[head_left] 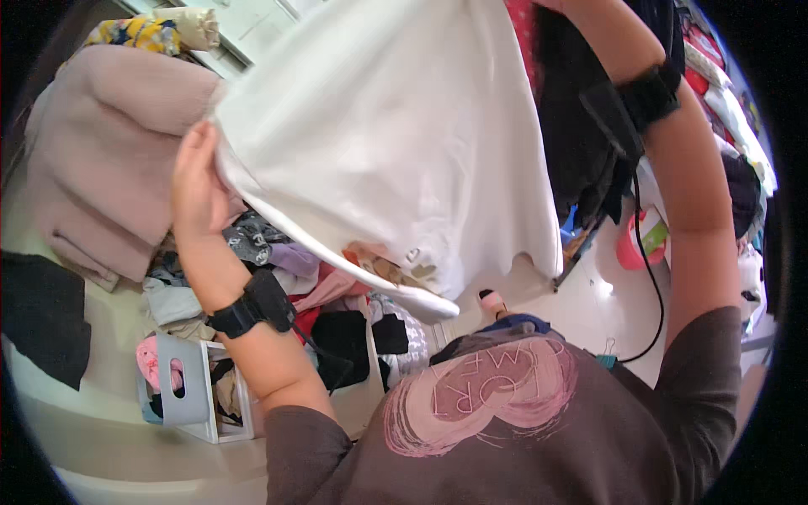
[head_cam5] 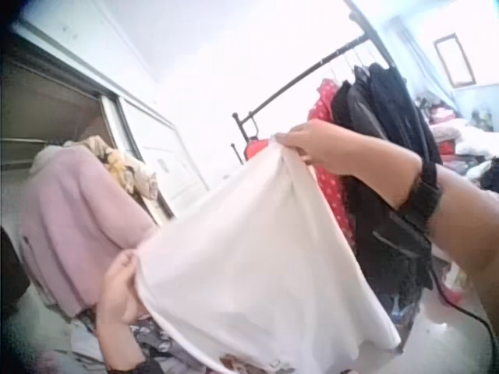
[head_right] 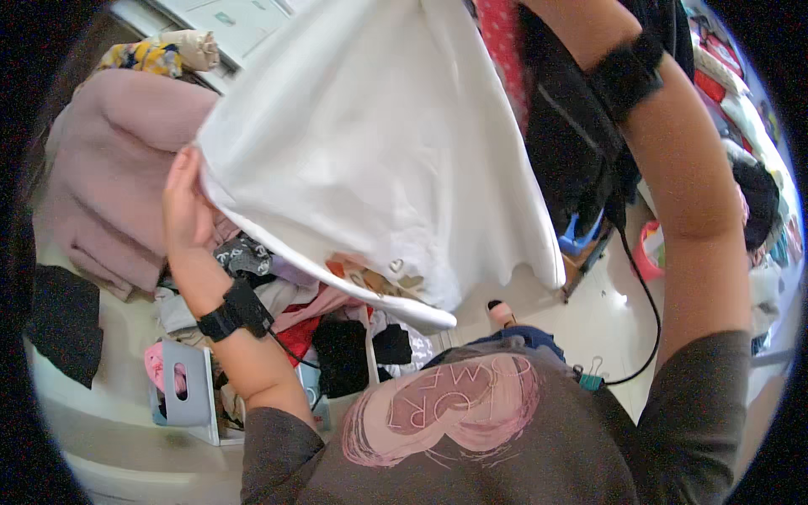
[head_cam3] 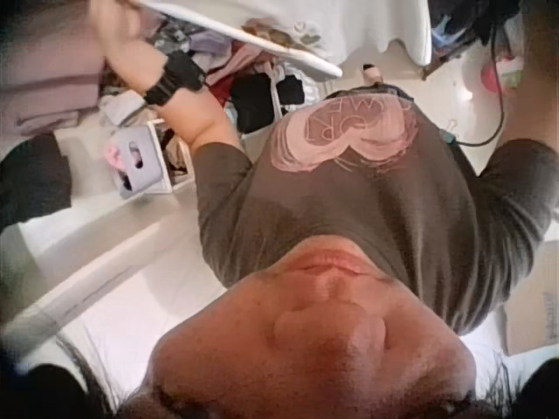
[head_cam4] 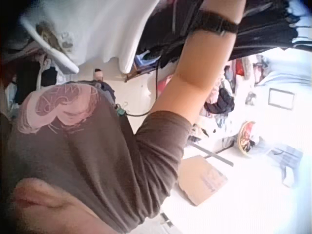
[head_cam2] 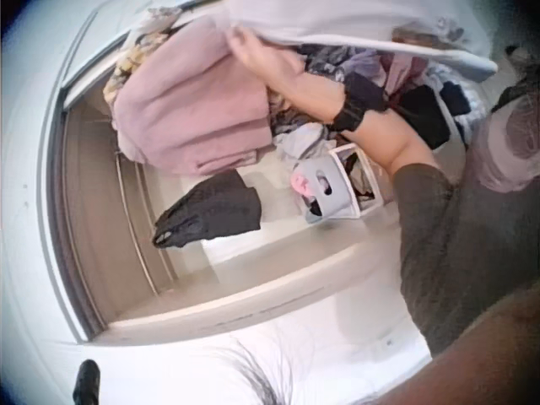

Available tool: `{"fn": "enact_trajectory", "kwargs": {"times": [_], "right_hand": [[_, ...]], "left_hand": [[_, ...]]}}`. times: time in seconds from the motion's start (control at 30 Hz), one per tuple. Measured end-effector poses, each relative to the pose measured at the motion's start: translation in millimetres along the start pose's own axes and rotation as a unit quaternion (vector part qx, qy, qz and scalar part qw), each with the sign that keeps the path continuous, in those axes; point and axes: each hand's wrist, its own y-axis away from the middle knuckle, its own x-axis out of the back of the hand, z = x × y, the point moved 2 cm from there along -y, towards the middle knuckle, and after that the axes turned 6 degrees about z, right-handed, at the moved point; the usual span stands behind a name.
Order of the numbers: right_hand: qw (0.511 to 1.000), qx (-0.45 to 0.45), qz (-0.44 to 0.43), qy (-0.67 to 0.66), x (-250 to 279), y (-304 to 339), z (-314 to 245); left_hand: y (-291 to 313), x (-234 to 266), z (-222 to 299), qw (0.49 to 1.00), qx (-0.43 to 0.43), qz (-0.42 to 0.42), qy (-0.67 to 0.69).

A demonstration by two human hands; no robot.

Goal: Sorting and organizing various items of clothing from drawers and hangers in a closet.

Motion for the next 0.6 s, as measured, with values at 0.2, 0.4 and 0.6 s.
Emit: {"fn": "enact_trajectory", "kwargs": {"times": [0.2,0.4,0.6], "right_hand": [[0.571,-0.388,0.079,-0.719,-17,-8,-50],[0.595,-0.311,0.022,-0.741,-19,-3,-96],[0.568,-0.299,0.075,-0.763,9,36,-77]], "left_hand": [[44,-23,-64,0.958,0.195,-0.188,0.091],[104,-129,-117,0.885,0.242,-0.395,0.045],[114,-153,-95,0.822,0.211,-0.290,0.442]]}}
